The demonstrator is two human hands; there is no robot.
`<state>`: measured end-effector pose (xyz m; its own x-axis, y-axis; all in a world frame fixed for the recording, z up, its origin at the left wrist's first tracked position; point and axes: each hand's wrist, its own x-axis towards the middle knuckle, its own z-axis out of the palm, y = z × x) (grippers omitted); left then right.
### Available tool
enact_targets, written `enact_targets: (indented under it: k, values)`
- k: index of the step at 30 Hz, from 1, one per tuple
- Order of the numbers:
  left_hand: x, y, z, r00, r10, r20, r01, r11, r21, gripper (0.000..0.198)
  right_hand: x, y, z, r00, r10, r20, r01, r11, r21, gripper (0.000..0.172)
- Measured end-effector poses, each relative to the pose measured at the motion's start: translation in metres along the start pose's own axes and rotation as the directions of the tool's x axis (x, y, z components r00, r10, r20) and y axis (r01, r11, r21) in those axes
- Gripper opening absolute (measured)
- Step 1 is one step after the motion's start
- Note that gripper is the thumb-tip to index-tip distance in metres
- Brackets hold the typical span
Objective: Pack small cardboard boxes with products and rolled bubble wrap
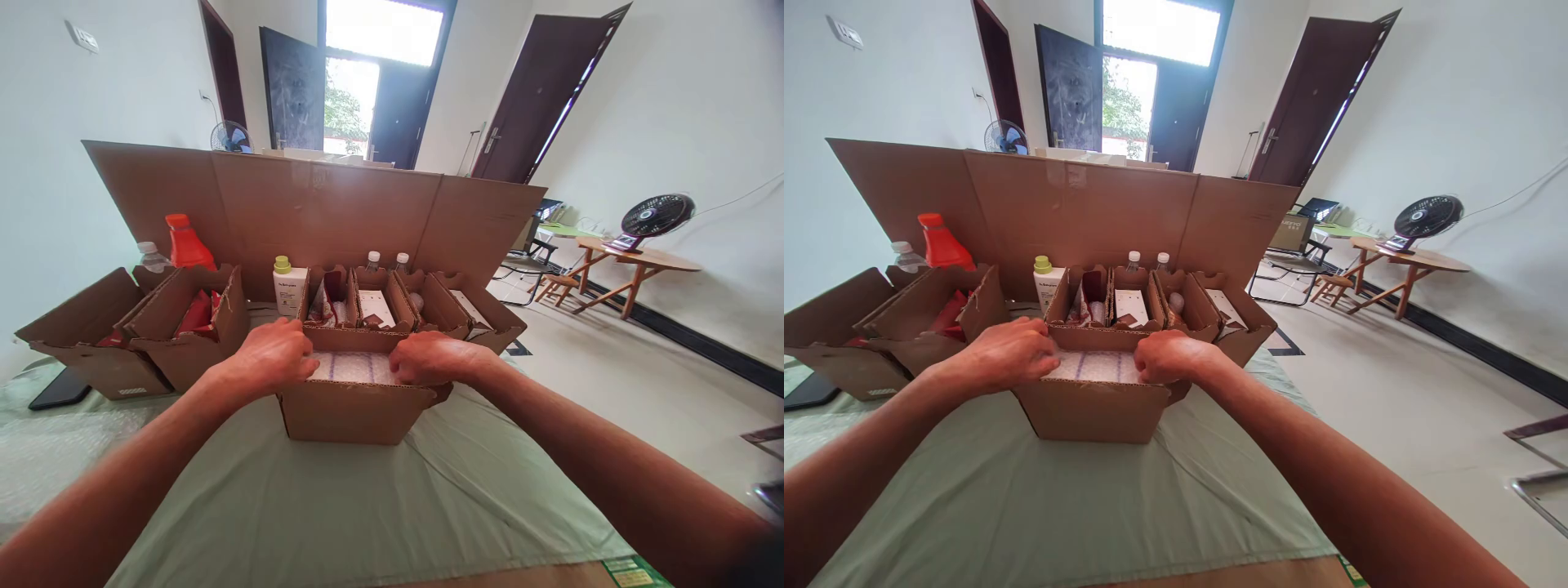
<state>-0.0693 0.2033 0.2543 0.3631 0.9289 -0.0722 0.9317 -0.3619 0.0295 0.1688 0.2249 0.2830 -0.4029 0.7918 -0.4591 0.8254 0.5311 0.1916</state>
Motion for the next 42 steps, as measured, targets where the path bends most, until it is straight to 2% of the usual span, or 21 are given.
enact_targets:
  k: [2, 4, 7, 10, 13, 15, 16, 18, 19, 20, 21, 22, 23, 25, 26, 28, 30, 33, 36, 40, 42]
  values:
    - [-0.006, 0.007, -0.006, 0.993, -0.030, -0.113, 0.032, 0.999, 0.009, 0.036, -0.013, 0.002, -0.007, 0.998, 0.038, -0.059, -0.039, 0.999, -0.016, 0.031]
    - [-0.006, 0.012, -0.009, 0.987, -0.014, -0.161, 0.002, 0.997, -0.073, 0.039, -0.023, 0.002, -0.014, 0.982, 0.092, -0.165, -0.101, 0.994, -0.045, 0.029]
    - [0.009, 0.013, -0.007, 0.992, 0.127, -0.015, -0.125, 0.951, -0.284, 0.038, -0.023, 0.000, -0.018, 0.958, 0.053, -0.280, -0.055, 0.998, -0.002, 0.027]
    - [0.031, 0.011, -0.004, 0.962, 0.233, 0.142, -0.166, 0.913, -0.372, 0.043, -0.003, -0.001, -0.012, 0.978, -0.130, -0.166, 0.159, 0.971, 0.179, 0.028]
    - [0.039, 0.011, -0.007, 0.946, 0.270, 0.180, -0.182, 0.900, -0.395, 0.048, 0.012, 0.002, -0.005, 0.976, -0.186, -0.112, 0.209, 0.944, 0.256, 0.027]
    - [0.027, 0.009, -0.011, 0.957, 0.267, 0.113, -0.198, 0.888, -0.414, 0.048, 0.004, 0.009, 0.000, 0.963, -0.161, -0.216, 0.217, 0.939, 0.266, 0.028]
    - [0.016, 0.006, -0.012, 0.971, 0.236, 0.025, -0.201, 0.875, -0.441, 0.047, -0.006, 0.013, 0.005, 0.942, -0.125, -0.311, 0.219, 0.933, 0.287, 0.029]
    - [-0.014, -0.003, -0.005, 0.969, 0.053, -0.243, -0.180, 0.822, -0.540, 0.041, -0.033, 0.021, 0.023, 0.842, 0.035, -0.538, 0.205, 0.902, 0.381, 0.029]
    - [-0.029, -0.009, 0.003, 0.921, -0.096, -0.378, -0.168, 0.776, -0.608, 0.039, -0.046, 0.025, 0.038, 0.765, 0.154, -0.625, 0.196, 0.869, 0.454, 0.030]
    - [-0.044, -0.015, 0.016, 0.845, -0.277, -0.458, -0.133, 0.721, -0.680, 0.037, -0.056, 0.028, 0.055, 0.691, 0.279, -0.667, 0.188, 0.821, 0.539, 0.030]
    - [-0.055, -0.021, 0.032, 0.756, -0.453, -0.473, -0.100, 0.634, -0.767, 0.038, -0.063, 0.029, 0.076, 0.637, 0.397, -0.661, 0.174, 0.761, 0.625, 0.029]
    - [-0.064, -0.024, 0.050, 0.711, -0.561, -0.423, -0.079, 0.535, -0.841, 0.042, -0.066, 0.028, 0.097, 0.594, 0.494, -0.635, 0.170, 0.695, 0.699, 0.030]
    - [-0.068, -0.026, 0.070, 0.717, -0.600, -0.356, -0.058, 0.457, -0.888, 0.051, -0.064, 0.024, 0.119, 0.585, 0.549, -0.596, 0.189, 0.623, 0.759, 0.033]
    - [-0.064, -0.022, 0.108, 0.795, -0.565, -0.219, -0.030, 0.324, -0.946, 0.078, -0.049, 0.010, 0.155, 0.632, 0.557, -0.538, 0.255, 0.507, 0.824, 0.054]
    - [-0.058, -0.017, 0.123, 0.824, -0.531, -0.197, -0.050, 0.279, -0.959, 0.088, -0.037, 0.001, 0.168, 0.661, 0.536, -0.525, 0.294, 0.459, 0.838, 0.063]
    - [-0.043, -0.004, 0.143, 0.867, -0.463, -0.187, -0.101, 0.205, -0.974, 0.097, -0.013, -0.022, 0.182, 0.672, 0.508, -0.538, 0.394, 0.370, 0.841, 0.071]
    - [-0.031, 0.011, 0.149, 0.874, -0.443, -0.199, -0.134, 0.174, -0.976, 0.094, 0.005, -0.041, 0.183, 0.634, 0.541, -0.553, 0.469, 0.300, 0.831, 0.073]
    - [-0.033, 0.027, 0.142, 0.857, -0.470, -0.212, -0.148, 0.169, -0.974, 0.085, 0.010, -0.061, 0.172, 0.593, 0.604, -0.532, 0.481, 0.265, 0.836, 0.076]
    - [-0.054, 0.031, 0.122, 0.817, -0.514, -0.264, -0.183, 0.203, -0.962, 0.078, -0.014, -0.069, 0.153, 0.569, 0.600, -0.562, 0.495, 0.296, 0.817, 0.075]
    - [-0.083, 0.030, 0.080, 0.688, -0.637, -0.348, -0.130, 0.363, -0.923, 0.072, -0.056, -0.070, 0.113, 0.469, 0.598, -0.650, 0.547, 0.381, 0.746, 0.072]
    - [-0.091, 0.033, 0.069, 0.641, -0.664, -0.384, -0.146, 0.386, -0.911, 0.073, -0.066, -0.070, 0.102, 0.437, 0.604, -0.667, 0.534, 0.423, 0.732, 0.069]
